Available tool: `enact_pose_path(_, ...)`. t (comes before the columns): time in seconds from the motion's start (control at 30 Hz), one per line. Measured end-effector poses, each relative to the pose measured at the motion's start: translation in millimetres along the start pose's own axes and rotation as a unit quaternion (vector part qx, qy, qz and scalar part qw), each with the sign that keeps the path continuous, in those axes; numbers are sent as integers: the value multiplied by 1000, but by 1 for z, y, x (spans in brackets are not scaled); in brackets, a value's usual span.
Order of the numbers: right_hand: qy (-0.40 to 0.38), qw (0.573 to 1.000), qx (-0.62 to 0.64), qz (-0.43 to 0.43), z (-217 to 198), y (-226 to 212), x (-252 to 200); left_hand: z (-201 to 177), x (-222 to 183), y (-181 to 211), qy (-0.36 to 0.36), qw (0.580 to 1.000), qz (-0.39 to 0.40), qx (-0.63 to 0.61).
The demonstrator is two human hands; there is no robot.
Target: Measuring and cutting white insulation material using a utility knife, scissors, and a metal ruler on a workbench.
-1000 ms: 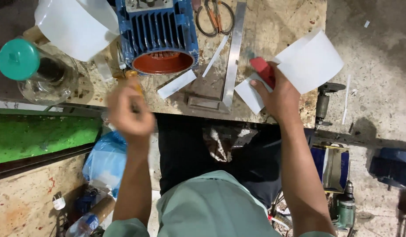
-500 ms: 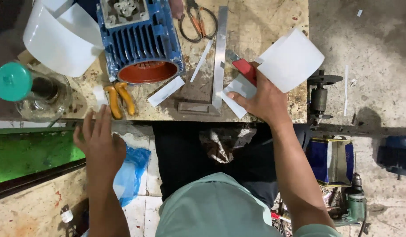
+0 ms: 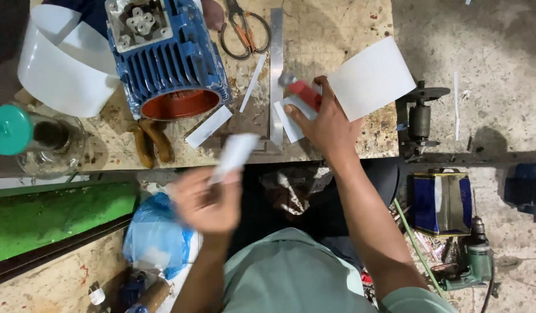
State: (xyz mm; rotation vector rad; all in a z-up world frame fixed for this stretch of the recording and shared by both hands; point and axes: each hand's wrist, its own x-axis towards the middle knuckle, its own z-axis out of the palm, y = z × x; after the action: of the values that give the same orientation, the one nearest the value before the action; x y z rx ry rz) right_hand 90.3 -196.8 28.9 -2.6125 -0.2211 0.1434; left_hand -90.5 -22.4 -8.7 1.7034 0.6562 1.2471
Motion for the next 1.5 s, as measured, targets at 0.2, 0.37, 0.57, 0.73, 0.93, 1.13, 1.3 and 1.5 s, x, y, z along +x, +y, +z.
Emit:
enact_pose_path(0.2, -24, 996, 83, 26, 4, 28, 2, 110, -32, 27, -306, 945, 37, -105)
enact_pose_path(0.37, 64, 986, 130, -81, 19, 69, 11, 118, -35, 25, -338, 922, 178, 59)
enact_pose_path(0.57, -119, 961, 231, -92, -6, 56, 3, 115, -31, 11, -352, 924, 127, 72)
enact_pose_path(0.73, -97, 963, 235, -85, 7, 51, 5, 109, -15, 24, -409, 902, 119, 68)
enact_pose_path(0.93, -82, 979, 174, -73, 11, 37, 4, 101, -4, 6, -469, 860, 174, 99)
enact_pose_path(1.13, -59, 986, 138, -76, 1, 18, 1, 90, 5, -7, -453, 847, 241, 141)
enact_pose_path(1.3, -50, 989, 122, -66, -8, 12, -11, 89, 9, -8, -438, 835, 276, 189)
enact_pose_path(1.5, -18, 992, 113, -45, -5, 12, -24, 97, 23, -1, -478, 812, 288, 168)
